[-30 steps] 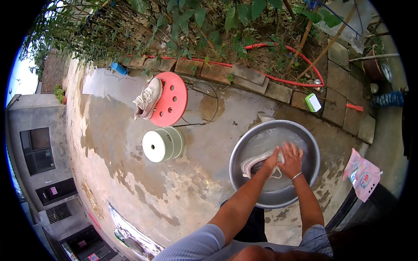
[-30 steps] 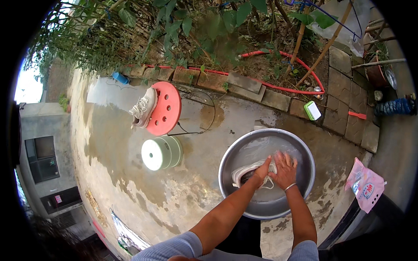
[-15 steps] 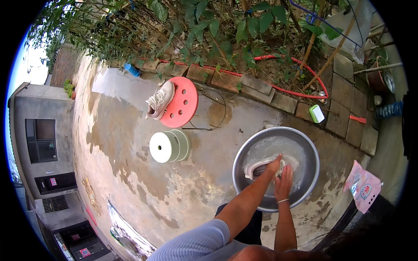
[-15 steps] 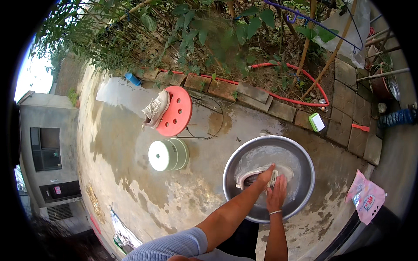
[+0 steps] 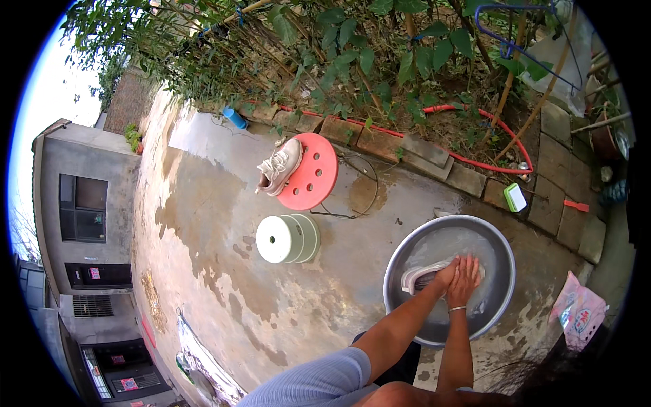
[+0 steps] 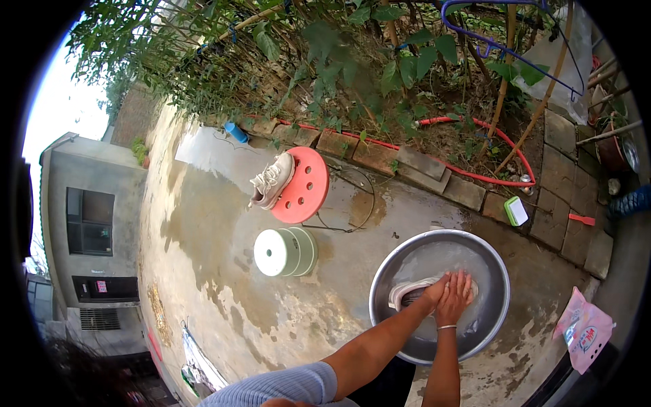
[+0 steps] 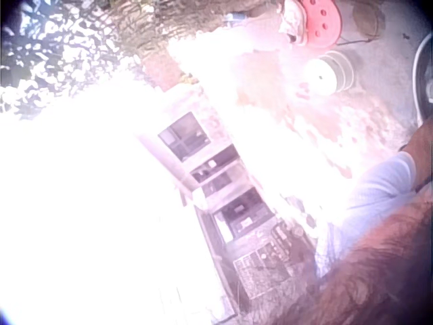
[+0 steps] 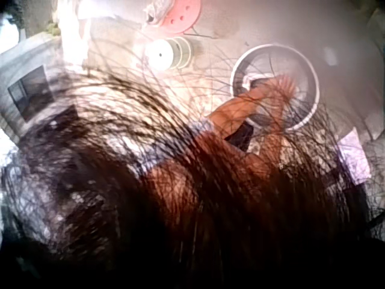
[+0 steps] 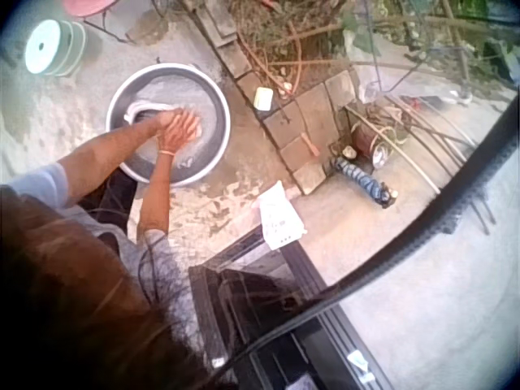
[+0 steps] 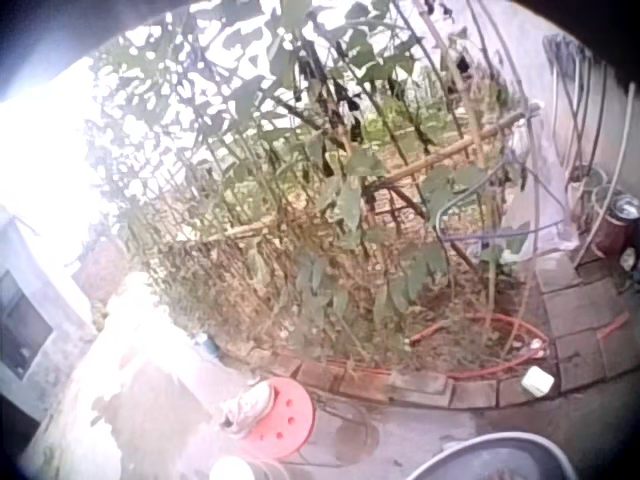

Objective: The person unties the laces of a white sneaker and washes it by hand in a metal basin filled with water. They scrub the shoe's surface and laces thoroughly using their hands.

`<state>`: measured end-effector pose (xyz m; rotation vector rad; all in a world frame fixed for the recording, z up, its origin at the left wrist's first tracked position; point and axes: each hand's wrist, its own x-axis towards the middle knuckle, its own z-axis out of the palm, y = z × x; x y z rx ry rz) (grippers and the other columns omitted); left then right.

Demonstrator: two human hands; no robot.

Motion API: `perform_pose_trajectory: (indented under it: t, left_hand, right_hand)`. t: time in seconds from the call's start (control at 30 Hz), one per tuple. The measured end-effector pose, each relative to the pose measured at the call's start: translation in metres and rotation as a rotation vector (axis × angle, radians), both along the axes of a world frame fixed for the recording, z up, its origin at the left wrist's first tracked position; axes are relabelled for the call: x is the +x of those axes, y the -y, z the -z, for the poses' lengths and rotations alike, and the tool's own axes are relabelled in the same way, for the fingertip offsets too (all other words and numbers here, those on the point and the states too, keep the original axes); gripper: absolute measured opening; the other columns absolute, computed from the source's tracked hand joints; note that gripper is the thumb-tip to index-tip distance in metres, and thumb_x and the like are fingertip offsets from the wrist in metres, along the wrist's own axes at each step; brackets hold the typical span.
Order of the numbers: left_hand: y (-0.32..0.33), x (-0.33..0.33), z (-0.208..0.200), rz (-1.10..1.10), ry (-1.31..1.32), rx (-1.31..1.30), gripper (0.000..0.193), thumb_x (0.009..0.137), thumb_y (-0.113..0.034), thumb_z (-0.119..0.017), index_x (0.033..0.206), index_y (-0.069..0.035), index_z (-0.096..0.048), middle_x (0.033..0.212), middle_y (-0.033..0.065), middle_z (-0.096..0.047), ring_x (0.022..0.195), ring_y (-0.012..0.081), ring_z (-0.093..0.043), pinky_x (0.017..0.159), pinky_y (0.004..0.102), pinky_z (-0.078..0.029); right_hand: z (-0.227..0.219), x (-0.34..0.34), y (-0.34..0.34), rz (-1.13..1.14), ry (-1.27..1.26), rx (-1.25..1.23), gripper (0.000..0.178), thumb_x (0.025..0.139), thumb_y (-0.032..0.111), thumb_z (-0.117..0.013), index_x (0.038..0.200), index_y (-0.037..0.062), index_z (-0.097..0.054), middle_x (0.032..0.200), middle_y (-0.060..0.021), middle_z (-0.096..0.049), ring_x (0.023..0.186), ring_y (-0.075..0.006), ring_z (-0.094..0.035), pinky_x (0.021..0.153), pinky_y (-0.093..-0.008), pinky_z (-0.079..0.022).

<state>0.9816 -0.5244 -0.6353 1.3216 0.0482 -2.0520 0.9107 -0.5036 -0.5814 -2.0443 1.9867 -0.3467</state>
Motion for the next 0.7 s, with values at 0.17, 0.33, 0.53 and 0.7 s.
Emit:
perform_pose_trajectory:
  t: [0.17, 0.33, 0.53, 0.7]
  left_hand:
    - [0.009, 0.005, -0.022, 0.108, 0.22, 0.214, 0.078, 0.084, -0.061, -0.056, 0.132, 0.0, -0.049, 0.133, 0.0122, -0.05, 0.12, 0.0227, -0.047, 0.1, 0.0302, -0.035]
    - [0.006, 0.0, -0.015, 0.041, 0.245, 0.064, 0.075, 0.087, -0.063, -0.049, 0.131, -0.002, -0.05, 0.128, 0.0114, -0.054, 0.116, 0.0197, -0.05, 0.099, 0.0287, -0.037]
    - [0.013, 0.005, -0.013, -0.005, -0.027, 0.086, 0.072, 0.089, -0.063, -0.043, 0.127, -0.003, -0.053, 0.124, 0.0114, -0.056, 0.111, 0.0192, -0.053, 0.098, 0.0298, -0.039]
    - [0.007, -0.003, 0.013, 0.059, 0.099, 0.264, 0.074, 0.087, -0.063, -0.048, 0.125, 0.0, -0.052, 0.119, 0.0134, -0.058, 0.106, 0.0219, -0.056, 0.092, 0.0333, -0.045]
  right_hand:
    - [-0.028, 0.002, -0.047, 0.013, 0.308, -0.024, 0.039, 0.09, 0.023, -0.05, 0.124, 0.0035, -0.052, 0.134, -0.0185, -0.047, 0.13, -0.0334, -0.038, 0.099, -0.0482, -0.034]
    - [-0.043, -0.013, 0.025, -0.086, 0.261, 0.032, 0.029, 0.088, 0.02, -0.052, 0.109, 0.0023, -0.06, 0.121, -0.017, -0.055, 0.121, -0.0333, -0.045, 0.1, -0.0482, -0.033]
    - [-0.011, -0.01, 0.005, -0.131, 0.159, 0.004, 0.042, 0.087, 0.022, -0.053, 0.124, 0.0021, -0.051, 0.131, -0.0182, -0.049, 0.126, -0.0344, -0.041, 0.106, -0.0497, -0.026]
    - [-0.045, -0.01, -0.037, -0.056, 0.154, 0.123, 0.049, 0.084, 0.021, -0.057, 0.127, -0.0005, -0.046, 0.136, -0.0208, -0.043, 0.127, -0.0382, -0.039, 0.106, -0.0477, -0.027]
